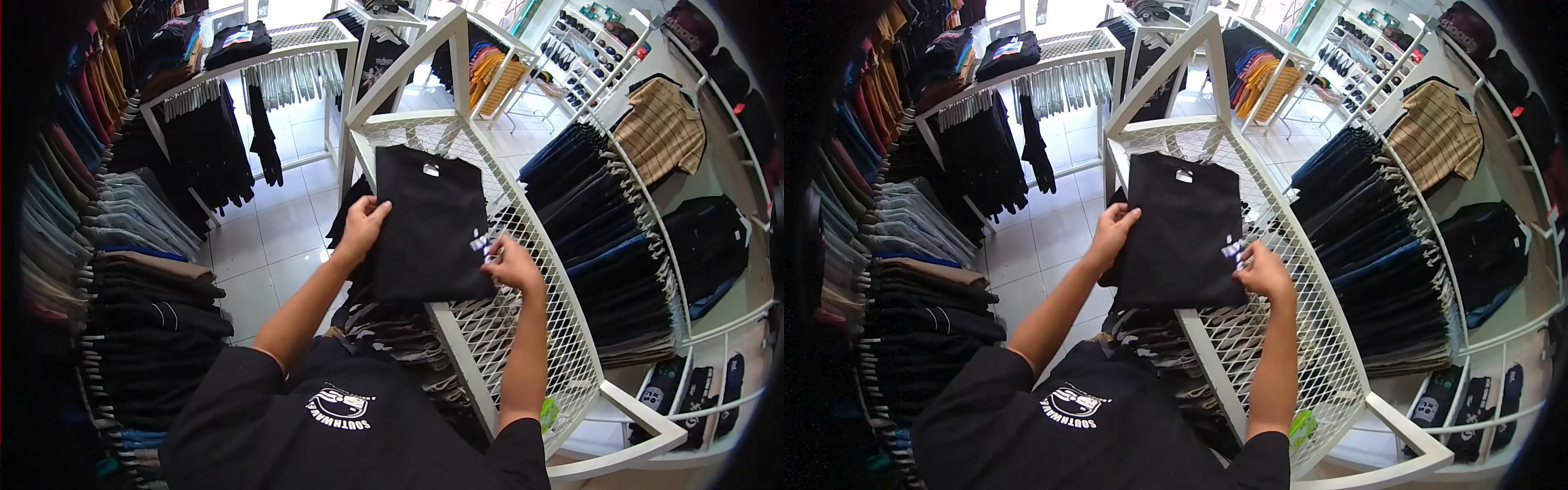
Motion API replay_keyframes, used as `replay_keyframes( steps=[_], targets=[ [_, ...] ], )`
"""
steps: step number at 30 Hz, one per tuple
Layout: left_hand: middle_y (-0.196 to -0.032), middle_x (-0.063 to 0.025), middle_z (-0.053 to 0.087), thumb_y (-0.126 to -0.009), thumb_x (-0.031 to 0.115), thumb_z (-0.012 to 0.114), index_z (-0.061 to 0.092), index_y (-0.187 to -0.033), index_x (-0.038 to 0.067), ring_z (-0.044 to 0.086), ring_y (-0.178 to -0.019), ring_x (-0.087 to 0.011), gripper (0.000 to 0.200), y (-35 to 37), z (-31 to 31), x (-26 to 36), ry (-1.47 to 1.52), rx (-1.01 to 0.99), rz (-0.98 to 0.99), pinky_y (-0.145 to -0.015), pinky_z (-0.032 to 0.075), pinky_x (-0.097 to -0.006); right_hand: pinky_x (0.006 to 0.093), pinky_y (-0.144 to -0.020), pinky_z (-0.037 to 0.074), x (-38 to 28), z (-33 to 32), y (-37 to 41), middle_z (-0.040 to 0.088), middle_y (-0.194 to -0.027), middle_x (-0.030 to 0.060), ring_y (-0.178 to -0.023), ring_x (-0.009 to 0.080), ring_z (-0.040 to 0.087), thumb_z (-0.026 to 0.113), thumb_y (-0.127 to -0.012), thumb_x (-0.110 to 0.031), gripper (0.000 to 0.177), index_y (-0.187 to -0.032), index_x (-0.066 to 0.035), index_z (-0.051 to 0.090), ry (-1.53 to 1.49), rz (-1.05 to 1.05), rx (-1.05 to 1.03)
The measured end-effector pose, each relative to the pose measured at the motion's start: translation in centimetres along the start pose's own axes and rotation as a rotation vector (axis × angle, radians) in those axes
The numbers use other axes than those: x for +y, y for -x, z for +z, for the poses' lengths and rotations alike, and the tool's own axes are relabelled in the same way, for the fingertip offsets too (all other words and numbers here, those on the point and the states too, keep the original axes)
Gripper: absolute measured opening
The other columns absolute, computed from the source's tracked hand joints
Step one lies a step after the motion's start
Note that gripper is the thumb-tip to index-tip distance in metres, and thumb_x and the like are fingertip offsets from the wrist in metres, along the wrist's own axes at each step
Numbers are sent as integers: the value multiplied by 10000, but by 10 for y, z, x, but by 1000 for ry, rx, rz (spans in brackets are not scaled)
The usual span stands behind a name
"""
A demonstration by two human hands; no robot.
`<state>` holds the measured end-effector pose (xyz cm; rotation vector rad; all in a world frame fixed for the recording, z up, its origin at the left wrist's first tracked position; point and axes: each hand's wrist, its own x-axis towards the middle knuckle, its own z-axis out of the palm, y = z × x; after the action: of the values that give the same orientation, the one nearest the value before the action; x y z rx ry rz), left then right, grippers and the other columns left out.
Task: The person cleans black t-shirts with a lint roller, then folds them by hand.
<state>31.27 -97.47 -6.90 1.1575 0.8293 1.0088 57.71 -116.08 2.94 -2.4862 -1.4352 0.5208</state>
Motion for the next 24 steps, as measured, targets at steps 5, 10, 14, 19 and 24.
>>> replay_keyframes(
  steps=[5, 10, 14, 19, 24],
  targets=[
    [-959, -98, 711, -937, 259, 747, 614, -1282, -3, 688, -877, -187, 454, -30, -11, 5, -316, -22, 64, -792, 544, -340, 356, -706, 561, -19, -8, -12, 728, -784, 109, -720, 237, 721, 811, -838, -280, 329, -1019, -33, 690, -217, -85, -79],
    [-1084, -163, 683, -924, 285, 733, 621, -1325, 71, 663, -1047, -327, 468, -21, 16, 45, -817, 136, 598, -929, 526, -434, 408, -800, 562, -24, 12, -73, 732, -951, 156, -864, 312, 724, 721, -930, -236, 213, -1039, -53, 729, -284, -221, 425],
    [-1171, -145, 671, -962, 255, 680, 696, -1195, 71, 601, -1179, -351, 297, -71, 44, 59, -943, -134, 705, -1031, 469, -447, 429, -942, 512, -27, 19, -126, 700, -1104, 143, -1062, 333, 664, 680, -965, -251, 212, -1103, -105, 749, -195, -351, 548],
    [-1298, -164, 640, -974, 302, 657, 717, -1157, 100, 514, -1330, -367, 279, -135, 64, 42, -1076, -200, 790, -1116, 369, -513, 507, -1017, 452, -40, 28, -164, 678, -1191, 102, -1182, 341, 595, 676, -959, -336, 229, -1101, -181, 768, -17, -349, 451],
    [-1331, -182, 623, -962, 313, 676, 698, -1091, 76, 441, -1413, -399, 271, -151, 60, 40, -1140, -362, 665, -1146, 324, -545, 501, -1008, 423, -37, 26, -177, 673, -1178, 103, -1184, 339, 583, 722, -920, -360, 229, -965, -136, 737, -53, -308, 355]
  ],
)
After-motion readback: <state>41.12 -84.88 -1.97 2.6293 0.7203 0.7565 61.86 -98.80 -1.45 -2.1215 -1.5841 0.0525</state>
